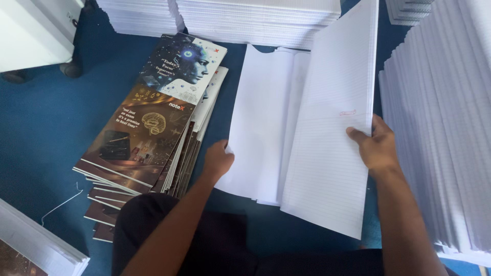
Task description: The person sits on the floor and assembles notebooks by folding a sheet of lined paper, placing it inside a printed cover, and stacking the completed unit. The process is repeated multiple times with stacks of covers and paper nearby.
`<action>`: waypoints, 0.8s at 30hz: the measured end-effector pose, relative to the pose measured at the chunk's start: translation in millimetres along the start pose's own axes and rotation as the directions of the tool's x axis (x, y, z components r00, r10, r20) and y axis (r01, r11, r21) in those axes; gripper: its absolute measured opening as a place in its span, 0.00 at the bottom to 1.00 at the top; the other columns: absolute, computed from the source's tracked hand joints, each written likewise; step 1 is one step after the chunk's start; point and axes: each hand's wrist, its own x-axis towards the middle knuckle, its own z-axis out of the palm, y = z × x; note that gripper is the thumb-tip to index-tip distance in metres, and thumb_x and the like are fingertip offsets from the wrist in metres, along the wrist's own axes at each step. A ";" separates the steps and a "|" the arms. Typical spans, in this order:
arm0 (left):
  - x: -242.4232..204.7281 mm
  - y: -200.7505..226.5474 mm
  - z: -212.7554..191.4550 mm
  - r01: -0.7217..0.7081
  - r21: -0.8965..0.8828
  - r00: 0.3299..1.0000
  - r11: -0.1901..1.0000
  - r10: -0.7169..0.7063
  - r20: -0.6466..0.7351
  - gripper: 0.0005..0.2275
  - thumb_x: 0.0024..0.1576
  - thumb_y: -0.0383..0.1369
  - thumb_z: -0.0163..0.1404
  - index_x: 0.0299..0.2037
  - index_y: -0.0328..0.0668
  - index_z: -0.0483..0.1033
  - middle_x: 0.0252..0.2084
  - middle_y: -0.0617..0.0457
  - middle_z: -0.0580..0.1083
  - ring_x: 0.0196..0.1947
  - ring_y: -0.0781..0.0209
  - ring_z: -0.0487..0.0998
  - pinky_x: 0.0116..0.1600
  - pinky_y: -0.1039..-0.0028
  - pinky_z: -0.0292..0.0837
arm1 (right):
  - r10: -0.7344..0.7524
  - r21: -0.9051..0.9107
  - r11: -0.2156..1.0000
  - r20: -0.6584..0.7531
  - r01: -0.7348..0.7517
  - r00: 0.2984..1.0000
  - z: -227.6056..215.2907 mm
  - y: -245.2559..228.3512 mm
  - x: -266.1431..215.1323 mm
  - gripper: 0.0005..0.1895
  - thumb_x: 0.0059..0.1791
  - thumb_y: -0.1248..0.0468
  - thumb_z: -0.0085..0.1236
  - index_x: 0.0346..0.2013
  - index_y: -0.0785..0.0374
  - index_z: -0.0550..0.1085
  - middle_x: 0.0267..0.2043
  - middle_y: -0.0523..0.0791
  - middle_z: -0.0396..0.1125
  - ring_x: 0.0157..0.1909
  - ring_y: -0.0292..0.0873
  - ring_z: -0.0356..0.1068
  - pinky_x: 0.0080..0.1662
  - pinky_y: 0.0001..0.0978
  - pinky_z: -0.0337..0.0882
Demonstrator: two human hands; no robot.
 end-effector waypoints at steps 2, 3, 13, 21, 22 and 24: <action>0.8 11.3 -15.2 -0.014 -0.045 0.999 0.999 0.016 0.050 0.11 0.47 0.27 0.49 0.38 0.31 0.79 0.33 0.38 0.79 0.34 0.42 0.81 0.41 0.59 0.74 | -0.014 0.008 1.000 0.019 0.013 1.000 1.9 -1.6 -2.0 0.22 0.51 0.66 0.57 0.60 0.66 0.69 0.49 0.56 0.73 0.45 0.51 0.77 0.50 0.40 0.76; 0.6 18.0 -23.9 -0.037 -0.046 0.998 0.998 0.039 0.049 0.10 0.48 0.28 0.49 0.37 0.31 0.79 0.32 0.38 0.79 0.33 0.43 0.81 0.39 0.59 0.73 | -0.021 0.011 1.000 0.029 0.021 0.999 3.1 -1.6 -2.3 0.22 0.51 0.66 0.57 0.60 0.66 0.69 0.50 0.57 0.73 0.45 0.51 0.77 0.50 0.40 0.76; -33.9 88.0 -69.8 -0.138 -0.099 0.969 0.985 0.155 0.193 0.10 0.49 0.32 0.51 0.35 0.30 0.77 0.28 0.41 0.78 0.28 0.49 0.80 0.35 0.62 0.73 | -0.019 0.103 0.995 0.073 0.012 0.997 26.6 8.9 4.5 0.23 0.50 0.68 0.58 0.60 0.66 0.70 0.52 0.55 0.73 0.50 0.50 0.76 0.51 0.40 0.75; -40.3 128.9 -62.2 -0.150 -0.282 0.898 0.948 0.250 0.363 0.17 0.56 0.41 0.54 0.46 0.33 0.80 0.38 0.44 0.78 0.37 0.55 0.78 0.41 0.67 0.72 | 0.058 0.129 0.989 0.117 -0.073 0.991 46.5 20.9 21.3 0.23 0.49 0.68 0.57 0.60 0.64 0.70 0.54 0.54 0.72 0.51 0.49 0.76 0.53 0.40 0.76; -39.2 131.0 -56.6 -0.183 -0.342 0.882 0.921 0.308 0.356 0.20 0.57 0.45 0.56 0.48 0.33 0.79 0.44 0.46 0.78 0.42 0.57 0.79 0.45 0.69 0.73 | 0.042 0.145 0.988 0.122 -0.060 0.992 47.6 22.5 24.1 0.23 0.49 0.69 0.58 0.60 0.64 0.71 0.54 0.55 0.72 0.51 0.49 0.76 0.53 0.40 0.75; -33.7 132.1 -43.6 0.043 -0.485 0.856 0.874 0.218 0.469 0.23 0.61 0.50 0.45 0.52 0.39 0.80 0.43 0.47 0.80 0.44 0.58 0.79 0.47 0.71 0.72 | 0.012 0.175 0.984 0.130 -0.035 0.991 48.8 25.6 27.3 0.23 0.49 0.69 0.59 0.60 0.65 0.71 0.55 0.55 0.72 0.52 0.49 0.75 0.54 0.41 0.75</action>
